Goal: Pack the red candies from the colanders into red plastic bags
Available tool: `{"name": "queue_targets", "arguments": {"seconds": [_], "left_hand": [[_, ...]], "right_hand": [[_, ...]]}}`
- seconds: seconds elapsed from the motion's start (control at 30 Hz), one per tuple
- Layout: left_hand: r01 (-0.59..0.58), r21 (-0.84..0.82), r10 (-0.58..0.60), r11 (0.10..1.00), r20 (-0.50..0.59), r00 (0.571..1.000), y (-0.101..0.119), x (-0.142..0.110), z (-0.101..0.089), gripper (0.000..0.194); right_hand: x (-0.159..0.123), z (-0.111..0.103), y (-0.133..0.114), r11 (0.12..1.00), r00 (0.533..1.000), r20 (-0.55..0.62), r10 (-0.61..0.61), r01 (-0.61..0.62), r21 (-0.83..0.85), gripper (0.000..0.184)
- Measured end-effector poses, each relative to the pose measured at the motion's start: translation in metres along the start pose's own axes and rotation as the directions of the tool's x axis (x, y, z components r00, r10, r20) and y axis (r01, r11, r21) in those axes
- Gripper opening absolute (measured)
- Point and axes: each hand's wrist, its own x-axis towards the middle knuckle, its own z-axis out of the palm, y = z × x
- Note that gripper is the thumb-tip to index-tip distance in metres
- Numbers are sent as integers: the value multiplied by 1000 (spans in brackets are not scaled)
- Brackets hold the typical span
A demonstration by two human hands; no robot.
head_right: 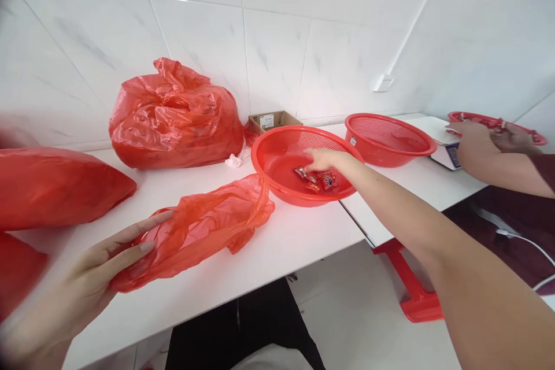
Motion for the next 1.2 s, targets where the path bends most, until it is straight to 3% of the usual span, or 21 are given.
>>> {"name": "queue_targets", "arguments": {"seconds": [0.1,0.2,0.3,0.43,0.5,0.57,0.67,0.77,0.9,1.03,1.1,1.2], "left_hand": [[131,49,-134,990,75,988,0,-1,5,53],[128,37,-130,991,49,990,-3,-1,5,49],[136,46,-137,990,24,990,-3,0,7,46],[179,36,-181,983,46,982,-4,1,14,50],[211,30,-213,977,72,974,-3,1,18,53],[244,19,-244,970,93,965,1,-1,24,52],[259,-31,-255,965,99,962,9,-5,38,42],[239,-111,-231,965,79,970,14,-7,56,36],[207,-159,-193,965,95,977,13,-4,68,44],[191,-155,-179,969,86,980,11,-4,67,53],[178,-143,-169,974,78,983,11,-7,65,54],[167,-97,-157,981,105,982,10,-12,63,58]], "right_hand": [[15,9,29,997,994,74,82,-83,1,63],[14,28,41,994,984,148,101,-106,23,41],[12,36,42,995,975,206,77,-87,39,33],[15,15,33,994,984,178,-16,-4,110,22],[12,-5,23,977,977,181,-116,79,200,31],[2,-22,8,918,936,226,-269,178,353,42],[-26,-32,-25,758,837,232,-496,287,586,44],[-59,-18,-65,655,729,241,-640,354,668,43],[-90,20,-108,663,579,359,-732,486,569,37],[-103,44,-122,692,553,419,-721,611,384,33],[-105,49,-123,689,550,419,-722,630,359,36],[-104,52,-120,658,509,442,-739,685,312,43]]}}
